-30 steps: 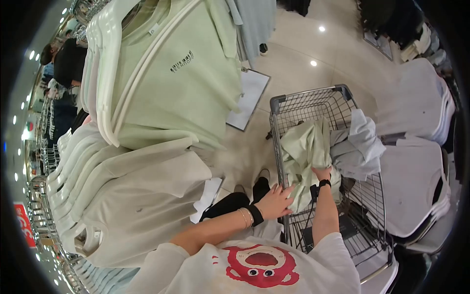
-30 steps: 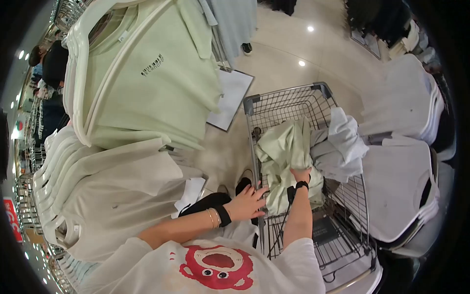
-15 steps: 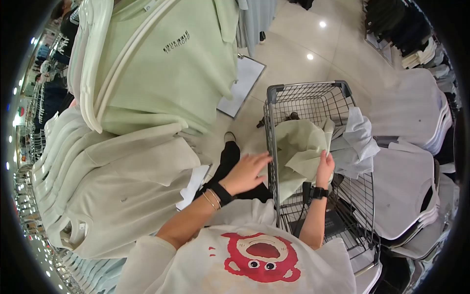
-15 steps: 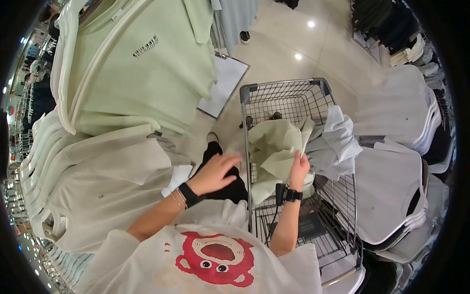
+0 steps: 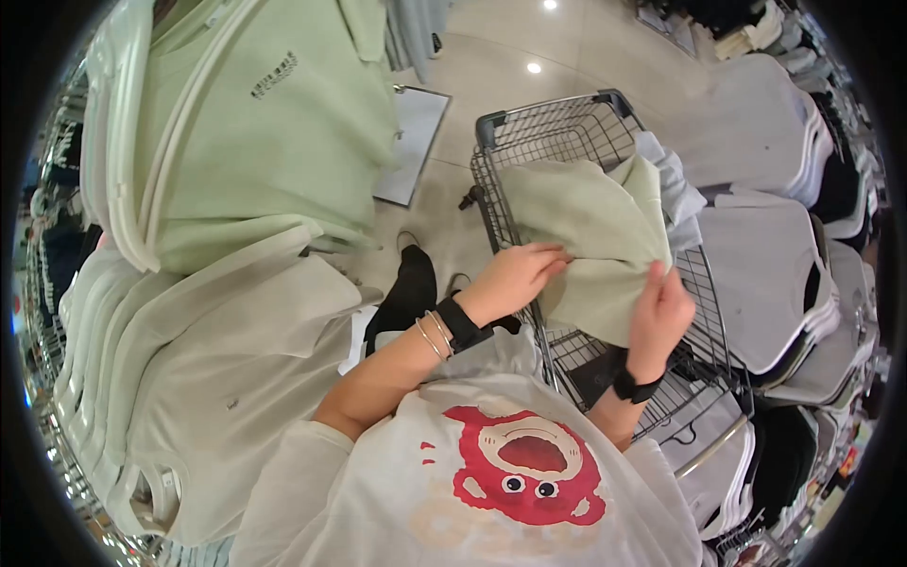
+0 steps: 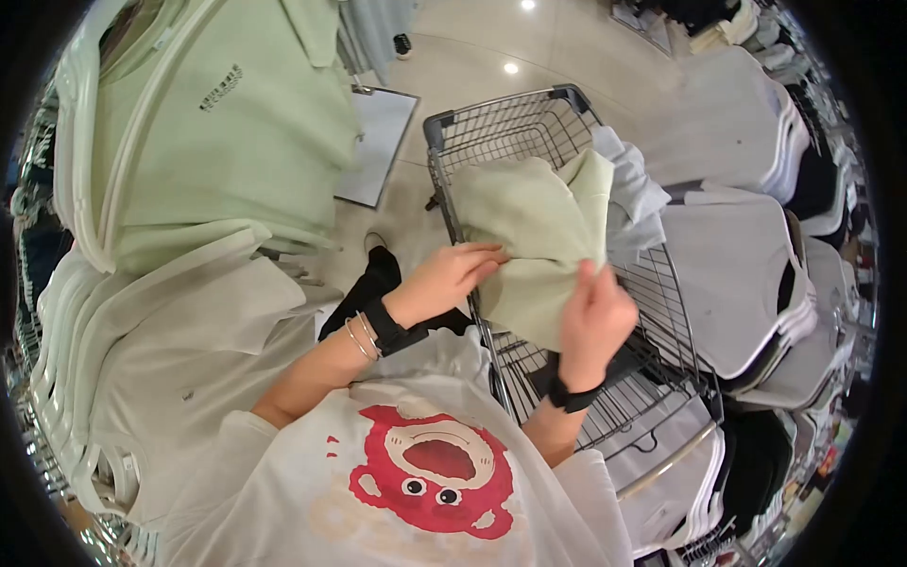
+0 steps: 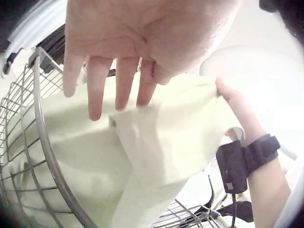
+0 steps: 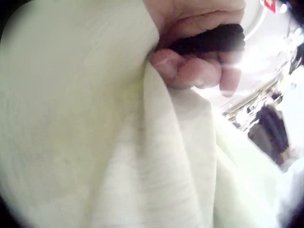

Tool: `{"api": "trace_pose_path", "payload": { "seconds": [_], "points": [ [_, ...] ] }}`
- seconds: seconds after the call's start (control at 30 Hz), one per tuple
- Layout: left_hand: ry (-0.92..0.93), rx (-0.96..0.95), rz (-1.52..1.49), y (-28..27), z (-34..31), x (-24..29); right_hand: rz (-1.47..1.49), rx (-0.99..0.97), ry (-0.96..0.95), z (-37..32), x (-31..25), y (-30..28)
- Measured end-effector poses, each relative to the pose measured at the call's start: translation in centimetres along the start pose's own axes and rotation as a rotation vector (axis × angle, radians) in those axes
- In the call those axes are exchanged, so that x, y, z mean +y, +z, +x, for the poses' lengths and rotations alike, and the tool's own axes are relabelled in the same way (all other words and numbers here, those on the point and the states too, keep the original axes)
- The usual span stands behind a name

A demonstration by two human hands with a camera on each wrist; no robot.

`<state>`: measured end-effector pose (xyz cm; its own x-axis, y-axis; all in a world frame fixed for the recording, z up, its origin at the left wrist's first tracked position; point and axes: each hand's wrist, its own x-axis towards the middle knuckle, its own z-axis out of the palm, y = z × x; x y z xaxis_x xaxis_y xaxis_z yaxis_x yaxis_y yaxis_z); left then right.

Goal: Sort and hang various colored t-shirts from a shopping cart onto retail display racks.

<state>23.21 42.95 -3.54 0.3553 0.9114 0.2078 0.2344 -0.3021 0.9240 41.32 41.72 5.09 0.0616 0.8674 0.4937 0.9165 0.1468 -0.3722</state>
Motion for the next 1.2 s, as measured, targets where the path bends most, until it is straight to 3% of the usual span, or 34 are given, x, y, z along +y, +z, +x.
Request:
{"api": "trace_pose_path", "payload": {
  "seconds": [0.07, 0.13, 0.2, 0.33, 0.4, 0.47, 0.53, 0.57, 0.6, 0.67, 0.7, 0.73, 0.8, 0.83, 0.87, 0.97, 1.0, 1.07, 1.1, 1.13, 1.17, 1.2],
  "points": [
    [-0.182, -0.159, 0.118, -0.4, 0.4, -0.2, -0.211, 0.000, 0.086, 0.0, 2.6, -0.9],
    [-0.122, -0.116, 0.175, -0.1, 0.4, -0.2, -0.302, -0.047, 0.119, -0.5, 3.8, -1.4],
    [-0.020, -0.217, 0.138, 0.3, 0.4, -1.1, -0.390, -0.096, 0.149, -1.4, 4.6, -1.1],
    [-0.018, -0.200, 0.106, 2.1, -0.4, -0.9, 0.078, -0.156, 0.092, -3.6, 3.8, 1.9],
    [-0.078, -0.237, -0.147, 3.3, -0.6, -0.3, 0.133, -0.360, 0.242, -3.6, -0.9, 1.8],
    [-0.057, -0.292, -0.137, 4.2, -0.7, -1.7, 0.192, -0.307, 0.118, -4.7, -3.1, 2.9],
    [-0.163, -0.550, -0.050, 4.2, -0.4, -2.3, 0.227, -0.298, 0.147, -4.8, -3.4, 2.6],
    [0.016, -0.421, 0.010, 4.1, -0.9, -2.7, 0.265, -0.287, 0.170, -4.6, -3.6, 2.3],
    [0.015, -0.425, 0.006, 4.2, -1.3, -2.7, 0.321, -0.315, 0.246, -4.1, -3.4, 1.5],
    [-0.005, -0.194, -0.048, 3.4, -1.3, -0.5, 0.716, -0.297, 0.422, -3.2, -3.5, 0.4],
    [-0.055, -0.270, 0.038, 2.8, -1.3, 0.3, 0.910, -0.269, 0.464, -2.8, -4.4, -0.2],
    [-0.059, -0.267, 0.038, 2.7, -1.2, 0.4, 0.912, -0.275, 0.464, -2.7, -5.1, -0.4],
    [0.077, -0.252, 0.017, 2.3, -1.0, 0.6, 1.094, -0.299, 0.301, -2.7, -6.2, -0.9],
    [0.158, -0.193, -0.012, 1.7, -0.9, 1.2, 1.153, -0.320, 0.346, -2.8, -7.2, -2.1],
    [0.155, -0.185, -0.005, 0.6, -0.7, 2.1, 1.180, -0.313, 0.250, -2.9, -7.3, -2.7],
    [0.321, -0.111, -0.026, -3.3, -0.9, 5.4, 1.563, -0.253, 0.115, -3.0, -7.3, -3.5],
    [0.322, -0.105, -0.020, -4.7, -1.1, 6.3, 1.741, -0.380, -0.056, -2.0, -6.6, -3.4],
    [0.390, -0.102, -0.299, -7.1, -1.7, 7.7, 1.626, -0.324, -0.249, 0.1, -4.4, -2.3],
    [0.436, -0.032, -0.461, -7.5, -2.3, 7.7, 1.416, -0.367, -0.157, 1.3, -4.5, -2.2],
    [0.469, -0.090, -0.535, -8.8, -2.9, 8.3, 1.205, -0.404, -0.070, 2.6, -4.6, -1.9],
    [0.488, -0.264, -0.652, -10.3, -2.8, 7.8, 0.831, -0.559, -0.279, 4.5, -3.6, -0.5],
    [0.503, -0.438, -0.766, -11.9, -2.9, 7.3, 0.515, -0.590, -0.459, 5.3, -3.4, 1.8]
  ]
}}
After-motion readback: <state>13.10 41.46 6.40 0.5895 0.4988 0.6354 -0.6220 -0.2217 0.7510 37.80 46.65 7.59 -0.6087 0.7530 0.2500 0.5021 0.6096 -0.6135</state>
